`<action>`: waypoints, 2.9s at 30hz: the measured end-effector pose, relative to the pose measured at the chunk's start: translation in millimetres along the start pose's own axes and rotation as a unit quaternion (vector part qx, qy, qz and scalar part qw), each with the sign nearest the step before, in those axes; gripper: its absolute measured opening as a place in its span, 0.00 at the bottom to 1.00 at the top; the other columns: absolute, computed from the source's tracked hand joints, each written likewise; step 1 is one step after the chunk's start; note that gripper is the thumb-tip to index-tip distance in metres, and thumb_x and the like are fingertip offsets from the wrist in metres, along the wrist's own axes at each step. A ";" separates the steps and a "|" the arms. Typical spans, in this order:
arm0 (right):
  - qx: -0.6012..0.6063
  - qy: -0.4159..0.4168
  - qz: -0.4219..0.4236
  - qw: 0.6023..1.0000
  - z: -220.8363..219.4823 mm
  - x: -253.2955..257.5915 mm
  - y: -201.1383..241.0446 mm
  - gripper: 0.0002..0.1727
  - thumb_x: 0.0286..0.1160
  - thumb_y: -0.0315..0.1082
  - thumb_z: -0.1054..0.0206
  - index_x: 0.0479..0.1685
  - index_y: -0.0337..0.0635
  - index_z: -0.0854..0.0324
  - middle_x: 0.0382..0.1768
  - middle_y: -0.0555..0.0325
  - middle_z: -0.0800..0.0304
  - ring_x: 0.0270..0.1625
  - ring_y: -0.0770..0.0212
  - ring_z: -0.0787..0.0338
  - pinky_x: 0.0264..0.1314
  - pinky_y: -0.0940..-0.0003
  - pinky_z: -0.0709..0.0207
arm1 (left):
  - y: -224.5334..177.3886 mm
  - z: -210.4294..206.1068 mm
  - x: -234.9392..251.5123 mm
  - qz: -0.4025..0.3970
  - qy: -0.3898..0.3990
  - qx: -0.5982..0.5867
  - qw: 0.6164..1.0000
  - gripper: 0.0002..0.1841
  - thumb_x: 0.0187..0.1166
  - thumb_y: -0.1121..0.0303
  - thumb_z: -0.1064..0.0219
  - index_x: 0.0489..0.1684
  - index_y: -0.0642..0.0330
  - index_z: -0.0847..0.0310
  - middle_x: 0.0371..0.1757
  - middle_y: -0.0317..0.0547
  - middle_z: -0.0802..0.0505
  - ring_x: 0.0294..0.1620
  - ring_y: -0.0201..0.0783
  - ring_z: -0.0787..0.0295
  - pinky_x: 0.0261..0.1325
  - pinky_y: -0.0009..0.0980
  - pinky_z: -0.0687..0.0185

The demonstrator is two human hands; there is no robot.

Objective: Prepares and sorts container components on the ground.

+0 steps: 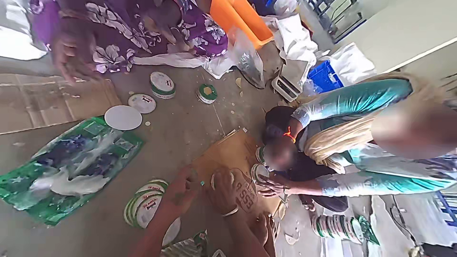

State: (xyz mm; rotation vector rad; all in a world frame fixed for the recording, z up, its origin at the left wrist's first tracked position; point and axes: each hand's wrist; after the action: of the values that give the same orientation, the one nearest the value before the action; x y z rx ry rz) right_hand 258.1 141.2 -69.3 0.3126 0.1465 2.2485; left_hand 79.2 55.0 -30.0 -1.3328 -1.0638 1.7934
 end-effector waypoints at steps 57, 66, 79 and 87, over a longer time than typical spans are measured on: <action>0.021 0.137 0.097 0.986 -101.2 119.4 167.9 0.32 0.89 0.52 0.57 0.89 0.56 0.33 0.91 0.25 0.53 0.90 0.13 0.62 0.81 0.12 0.77 | 50.2 135.8 -33.7 0.218 -0.557 -0.590 0.543 0.28 0.87 0.78 0.49 0.87 0.59 0.46 0.76 0.61 0.26 0.69 0.52 0.24 0.63 0.51 0.23; 0.002 0.206 0.051 0.977 -85.8 97.5 164.7 0.28 0.90 0.48 0.54 0.87 0.65 0.30 0.92 0.30 0.52 0.93 0.20 0.64 0.90 0.25 0.76 | 53.5 132.1 -25.1 0.203 -0.568 -0.601 0.525 0.25 0.91 0.75 0.54 0.88 0.58 0.45 0.80 0.61 0.28 0.73 0.53 0.26 0.66 0.51 0.24; -0.114 0.246 -0.130 0.954 -37.7 -24.5 56.1 0.45 0.81 0.66 0.48 0.96 0.55 0.48 0.93 0.28 0.63 0.94 0.25 0.68 0.87 0.20 0.83 | 24.0 126.1 -43.0 -0.014 -0.688 -0.386 0.614 0.32 0.85 0.77 0.44 0.87 0.73 0.55 0.84 0.64 0.36 0.80 0.42 0.34 0.79 0.30 0.36; -0.130 0.248 -0.246 0.928 -8.0 -75.5 10.4 0.49 0.82 0.64 0.44 0.95 0.42 0.51 0.94 0.34 0.56 0.95 0.31 0.57 0.92 0.30 0.65 | 21.3 105.9 -29.9 -0.052 -0.624 -0.367 0.688 0.33 0.84 0.76 0.44 0.87 0.73 0.55 0.82 0.63 0.33 0.78 0.39 0.29 0.78 0.28 0.31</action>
State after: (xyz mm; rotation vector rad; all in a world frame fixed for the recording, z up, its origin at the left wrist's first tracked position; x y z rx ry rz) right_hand 294.8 76.6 -88.0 -0.4051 0.1660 1.7713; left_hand -15.4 -4.1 -19.9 -0.0784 -2.7108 2.2169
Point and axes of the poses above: each hand's wrist, its own x-axis towards the middle knuckle, its own z-axis out of the back of the hand, y = z × x
